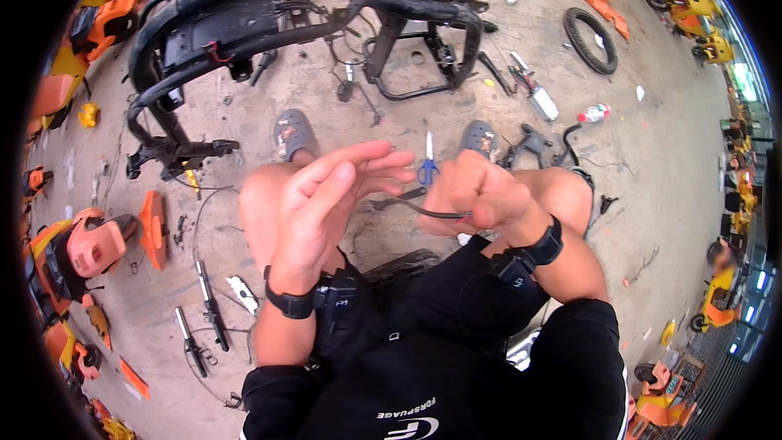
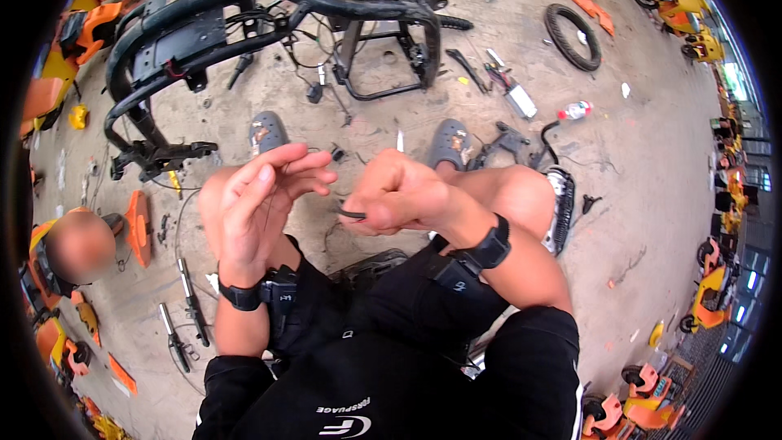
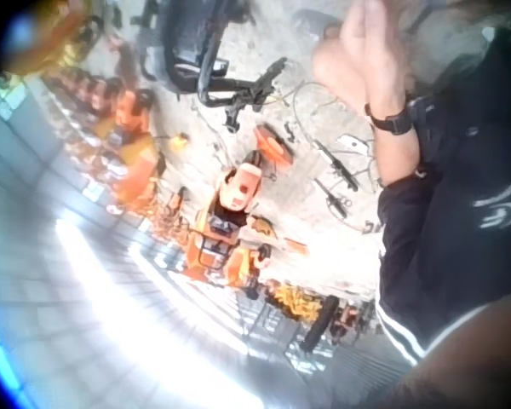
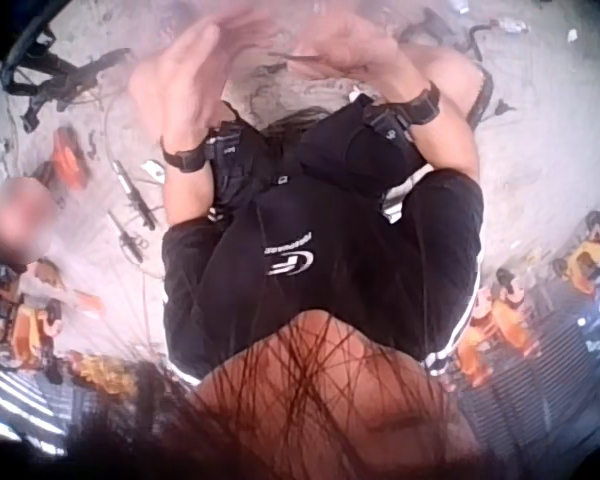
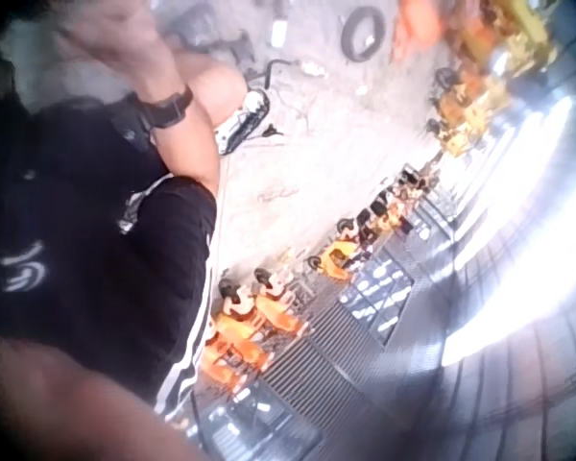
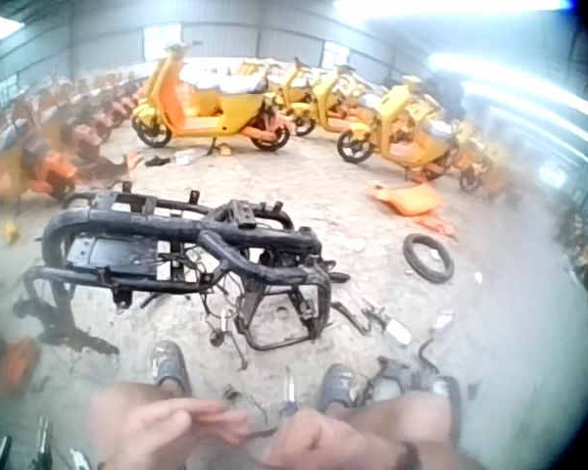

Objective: The person uses shears to cut and strip electrical wires while working on a scooter frame, then twists the exposed wire ends together by hand and applies tape.

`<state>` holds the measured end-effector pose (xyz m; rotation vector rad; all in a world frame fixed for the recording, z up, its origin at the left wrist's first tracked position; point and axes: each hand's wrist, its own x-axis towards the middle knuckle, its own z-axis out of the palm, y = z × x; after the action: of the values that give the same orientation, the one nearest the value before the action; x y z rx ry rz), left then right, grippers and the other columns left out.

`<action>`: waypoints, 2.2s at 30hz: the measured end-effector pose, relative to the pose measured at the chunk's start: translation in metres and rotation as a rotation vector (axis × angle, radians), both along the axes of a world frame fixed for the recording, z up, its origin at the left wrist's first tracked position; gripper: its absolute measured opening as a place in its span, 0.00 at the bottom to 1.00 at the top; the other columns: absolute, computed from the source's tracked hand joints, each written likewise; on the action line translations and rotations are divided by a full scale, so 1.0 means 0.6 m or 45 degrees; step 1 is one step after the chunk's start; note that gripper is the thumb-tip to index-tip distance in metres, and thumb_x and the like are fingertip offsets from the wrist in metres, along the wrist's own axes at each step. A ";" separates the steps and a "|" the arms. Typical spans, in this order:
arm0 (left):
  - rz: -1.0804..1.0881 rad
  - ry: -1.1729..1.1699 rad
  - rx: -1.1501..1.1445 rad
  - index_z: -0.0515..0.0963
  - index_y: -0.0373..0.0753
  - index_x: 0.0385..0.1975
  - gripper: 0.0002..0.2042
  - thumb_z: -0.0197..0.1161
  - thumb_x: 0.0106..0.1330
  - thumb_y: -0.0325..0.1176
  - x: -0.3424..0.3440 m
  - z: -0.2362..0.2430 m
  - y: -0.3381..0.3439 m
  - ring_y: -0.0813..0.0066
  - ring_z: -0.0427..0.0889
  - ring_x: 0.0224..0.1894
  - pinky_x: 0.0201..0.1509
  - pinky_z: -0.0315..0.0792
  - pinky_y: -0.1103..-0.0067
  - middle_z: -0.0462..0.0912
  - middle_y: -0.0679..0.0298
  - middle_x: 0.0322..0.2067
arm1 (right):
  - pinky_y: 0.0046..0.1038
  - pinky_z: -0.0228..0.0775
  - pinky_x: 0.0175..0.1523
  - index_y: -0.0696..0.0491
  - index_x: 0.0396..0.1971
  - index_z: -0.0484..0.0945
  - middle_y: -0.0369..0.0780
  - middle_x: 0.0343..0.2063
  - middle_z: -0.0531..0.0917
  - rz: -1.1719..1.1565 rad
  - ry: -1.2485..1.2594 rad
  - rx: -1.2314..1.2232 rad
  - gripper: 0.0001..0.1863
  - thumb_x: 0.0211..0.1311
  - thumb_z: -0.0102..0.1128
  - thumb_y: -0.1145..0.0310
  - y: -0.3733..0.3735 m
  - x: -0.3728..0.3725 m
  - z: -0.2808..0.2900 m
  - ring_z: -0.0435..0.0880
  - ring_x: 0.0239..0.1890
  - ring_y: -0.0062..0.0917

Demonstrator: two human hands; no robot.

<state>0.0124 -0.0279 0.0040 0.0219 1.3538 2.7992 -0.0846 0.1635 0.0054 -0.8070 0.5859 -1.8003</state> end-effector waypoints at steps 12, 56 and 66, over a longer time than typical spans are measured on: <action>-0.047 0.016 0.153 0.69 0.29 0.56 0.18 0.46 0.72 0.33 0.003 -0.002 -0.014 0.48 0.77 0.53 0.55 0.71 0.62 0.73 0.41 0.53 | 0.27 0.44 0.22 0.54 0.04 0.57 0.33 0.05 0.59 0.002 -0.039 0.026 0.29 0.59 0.62 0.62 -0.002 0.001 -0.005 0.54 0.13 0.21; 0.763 -0.181 -2.146 0.80 0.31 0.41 0.15 0.68 0.55 0.31 -0.174 0.140 -0.330 0.81 0.69 0.18 0.24 0.65 0.79 0.75 0.66 0.17 | 0.26 0.47 0.25 0.51 0.05 0.57 0.33 0.06 0.59 -0.041 -0.131 0.409 0.27 0.68 0.46 0.68 0.002 0.017 0.020 0.53 0.13 0.20; 0.727 0.020 -2.252 0.81 0.35 0.40 0.14 0.68 0.52 0.28 -0.159 0.147 -0.324 0.77 0.72 0.21 0.30 0.68 0.78 0.74 0.65 0.17 | 0.25 0.47 0.24 0.51 0.05 0.57 0.33 0.07 0.60 -0.053 -0.165 0.435 0.28 0.69 0.46 0.67 0.003 0.016 0.016 0.55 0.14 0.19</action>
<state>-0.0830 -0.2225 0.0920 -0.3970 3.4572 0.7680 -0.0747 0.1651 0.0147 -0.4454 0.8020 -1.7120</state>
